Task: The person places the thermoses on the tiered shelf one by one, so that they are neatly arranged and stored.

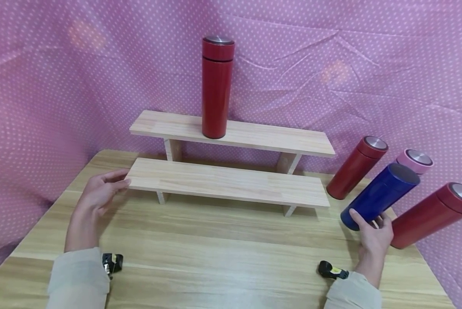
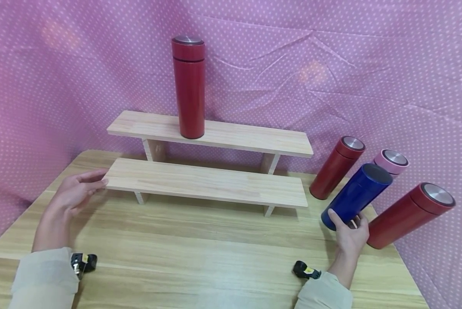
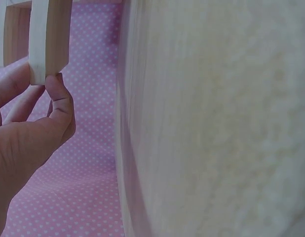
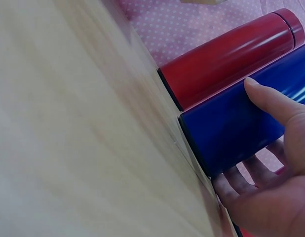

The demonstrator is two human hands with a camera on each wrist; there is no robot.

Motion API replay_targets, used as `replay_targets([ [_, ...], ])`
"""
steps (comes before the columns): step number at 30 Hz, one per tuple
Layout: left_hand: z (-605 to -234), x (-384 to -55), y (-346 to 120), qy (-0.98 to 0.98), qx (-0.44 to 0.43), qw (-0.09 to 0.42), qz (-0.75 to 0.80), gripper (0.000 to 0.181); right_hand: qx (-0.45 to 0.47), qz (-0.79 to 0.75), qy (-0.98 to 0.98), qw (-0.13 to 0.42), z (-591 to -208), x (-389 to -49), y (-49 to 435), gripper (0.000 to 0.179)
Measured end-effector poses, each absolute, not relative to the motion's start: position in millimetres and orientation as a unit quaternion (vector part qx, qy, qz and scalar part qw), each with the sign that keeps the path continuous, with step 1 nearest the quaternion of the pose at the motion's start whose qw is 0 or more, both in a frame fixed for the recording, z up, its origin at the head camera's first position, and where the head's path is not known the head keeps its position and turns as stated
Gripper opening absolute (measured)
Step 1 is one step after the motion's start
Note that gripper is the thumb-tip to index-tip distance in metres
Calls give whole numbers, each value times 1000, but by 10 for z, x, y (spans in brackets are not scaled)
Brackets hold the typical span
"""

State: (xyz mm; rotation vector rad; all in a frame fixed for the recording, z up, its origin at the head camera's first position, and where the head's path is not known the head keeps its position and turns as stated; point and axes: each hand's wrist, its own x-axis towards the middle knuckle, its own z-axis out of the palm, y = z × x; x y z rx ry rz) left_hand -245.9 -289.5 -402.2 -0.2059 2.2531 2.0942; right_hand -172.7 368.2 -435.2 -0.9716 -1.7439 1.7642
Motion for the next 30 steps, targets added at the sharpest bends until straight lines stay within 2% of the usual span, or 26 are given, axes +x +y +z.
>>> replay_targets([
  [19, -3994, -2465, -2890, 750, -74, 38, 657, 65, -328, 625, -649, 286, -4269, -1790, 3618, 84],
  [30, -4003, -2455, -2878, 747, -77, 36, 659, 64, -248, 670, -591, 374, -4141, -1813, 3522, 43],
])
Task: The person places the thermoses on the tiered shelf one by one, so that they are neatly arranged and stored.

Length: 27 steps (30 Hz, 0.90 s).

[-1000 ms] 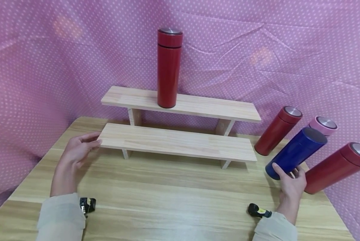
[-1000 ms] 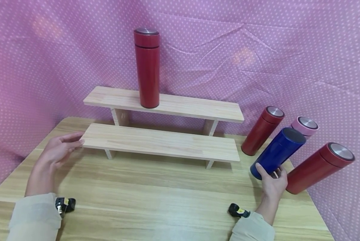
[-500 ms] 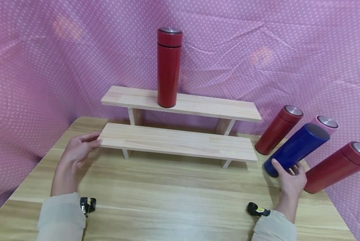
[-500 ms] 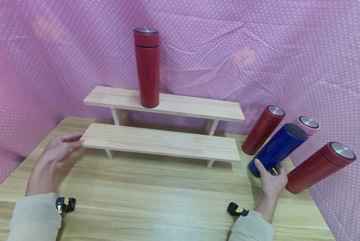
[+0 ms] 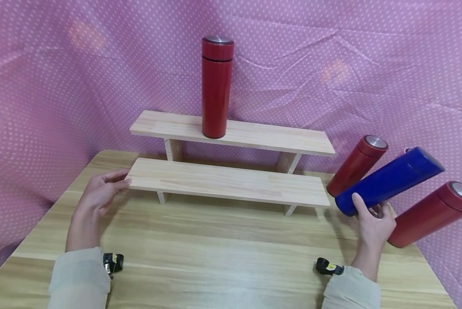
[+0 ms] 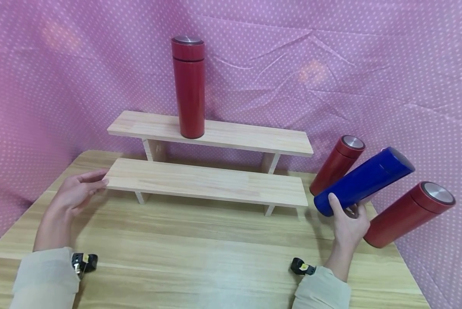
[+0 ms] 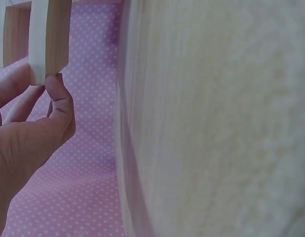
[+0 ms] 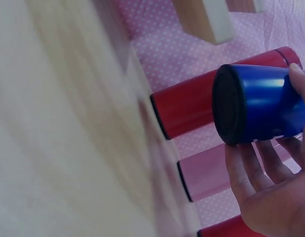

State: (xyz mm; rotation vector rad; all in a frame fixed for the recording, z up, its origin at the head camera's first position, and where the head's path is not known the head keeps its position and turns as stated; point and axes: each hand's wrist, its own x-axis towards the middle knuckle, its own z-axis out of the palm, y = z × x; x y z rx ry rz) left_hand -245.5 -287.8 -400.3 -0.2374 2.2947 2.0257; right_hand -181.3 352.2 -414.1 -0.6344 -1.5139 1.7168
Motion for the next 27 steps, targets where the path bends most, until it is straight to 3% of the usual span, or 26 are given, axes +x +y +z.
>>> replay_targets([
  [13, -4016, -2462, -2888, 745, -73, 37, 662, 64, -165, 723, -546, 390, -3830, -1868, 3292, 32],
  [27, -4026, -2463, -2899, 749, -70, 31, 658, 64, -87, 739, -571, 347, -3691, -2132, 2881, 29],
])
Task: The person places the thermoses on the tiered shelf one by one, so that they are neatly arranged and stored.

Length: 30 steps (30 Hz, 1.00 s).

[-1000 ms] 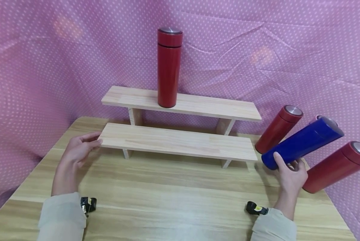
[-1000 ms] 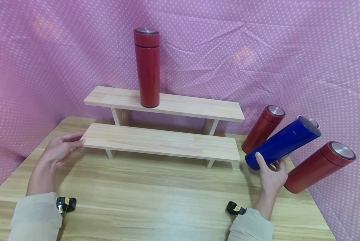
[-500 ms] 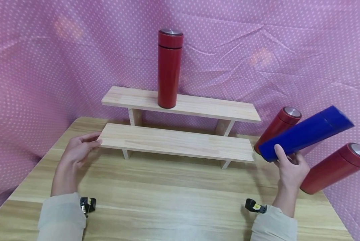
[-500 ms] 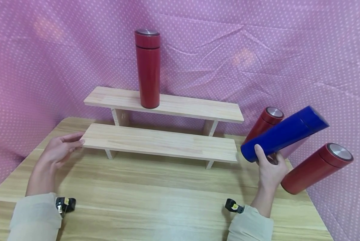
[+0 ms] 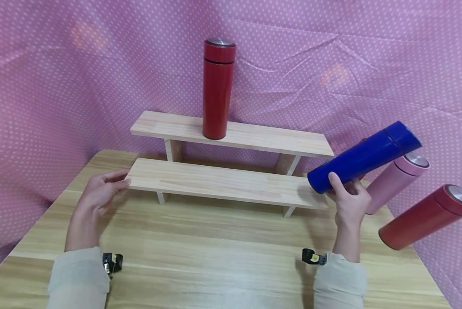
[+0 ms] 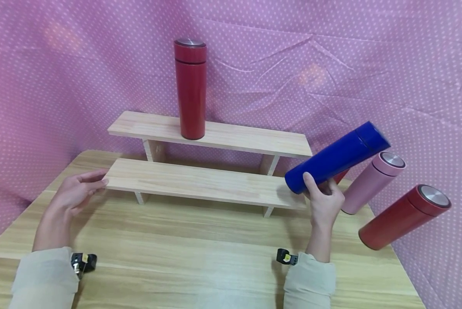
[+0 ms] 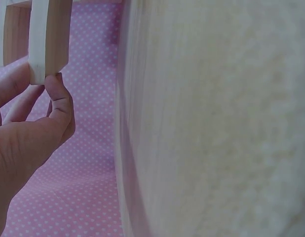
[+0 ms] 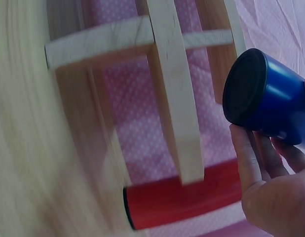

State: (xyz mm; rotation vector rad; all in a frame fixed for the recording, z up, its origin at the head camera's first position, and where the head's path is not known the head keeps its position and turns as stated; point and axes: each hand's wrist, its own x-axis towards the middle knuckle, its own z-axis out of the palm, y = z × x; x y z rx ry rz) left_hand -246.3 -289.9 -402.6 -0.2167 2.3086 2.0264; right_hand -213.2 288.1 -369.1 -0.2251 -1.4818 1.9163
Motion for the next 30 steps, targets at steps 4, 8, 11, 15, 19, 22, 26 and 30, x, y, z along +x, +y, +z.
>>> replay_targets([
  [4, -4025, -2461, -2901, 751, -70, 33, 656, 65, -79, 742, -572, 340, -3643, -2196, 2778, 29],
  [8, -4008, -2459, -2907, 756, -72, 36, 649, 66, -68, 743, -579, 329, -3587, -2253, 2686, 32],
  [11, -4002, -2458, -2909, 760, -74, 35, 645, 65, -58, 741, -590, 315, -3538, -2290, 2624, 37],
  [15, -4018, -2457, -2902, 753, -72, 37, 653, 65, -47, 733, -606, 304, -3468, -2339, 2558, 42],
  [19, -4028, -2461, -2899, 728, -73, 37, 681, 66, -35, 725, -615, 308, -3387, -2400, 2497, 43],
  [22, -4025, -2462, -2895, 724, -79, 34, 685, 66, -27, 720, -620, 312, -3325, -2450, 2439, 41],
  [26, -4022, -2455, -2889, 742, -82, 31, 665, 65, -21, 704, -637, 313, -3268, -2501, 2352, 39],
  [30, -4020, -2444, -2882, 741, -76, 34, 666, 67, -5, 692, -650, 313, -3225, -2543, 2269, 41],
])
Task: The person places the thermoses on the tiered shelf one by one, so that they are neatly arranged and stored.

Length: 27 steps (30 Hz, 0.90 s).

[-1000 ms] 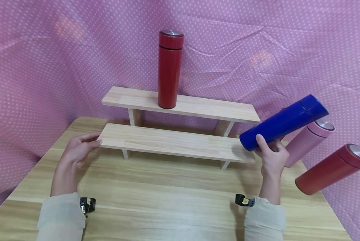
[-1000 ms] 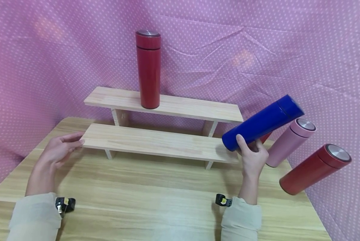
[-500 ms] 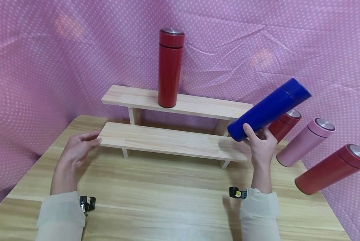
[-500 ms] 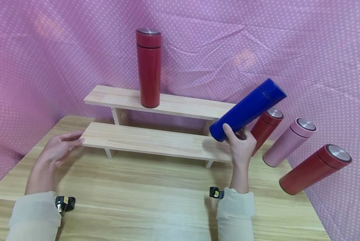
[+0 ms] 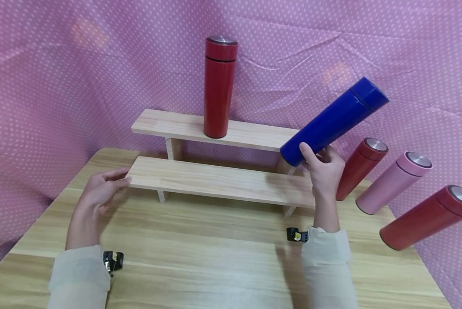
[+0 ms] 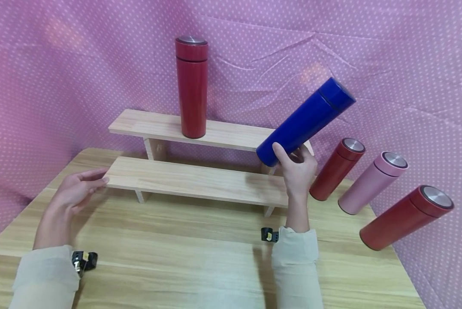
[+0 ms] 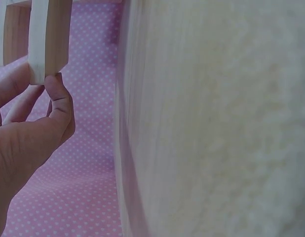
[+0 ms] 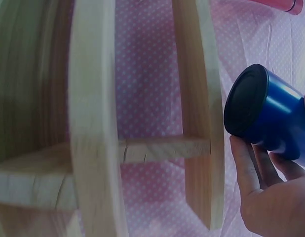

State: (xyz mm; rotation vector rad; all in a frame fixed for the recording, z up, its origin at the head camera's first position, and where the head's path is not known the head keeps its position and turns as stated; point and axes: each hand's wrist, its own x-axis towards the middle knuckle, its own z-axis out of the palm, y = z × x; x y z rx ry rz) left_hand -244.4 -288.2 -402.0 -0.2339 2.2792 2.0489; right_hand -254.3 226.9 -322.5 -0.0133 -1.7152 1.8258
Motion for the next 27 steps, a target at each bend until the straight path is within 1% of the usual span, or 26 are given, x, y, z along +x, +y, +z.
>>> replay_targets([
  [4, -4005, -2428, -2890, 733, -76, 44, 675, 68, 3, 690, -654, 310, -3180, -2585, 2192, 43],
  [9, -3988, -2410, -2907, 763, -77, 53, 640, 66, 7, 682, -662, 311, -3114, -2642, 2121, 40],
  [17, -3996, -2429, -2900, 767, -77, 46, 635, 63, 13, 658, -686, 308, -3020, -2780, 1976, 44],
  [27, -3982, -2431, -2886, 770, -73, 46, 632, 65, 21, 673, -679, 293, -2979, -2927, 1800, 45],
])
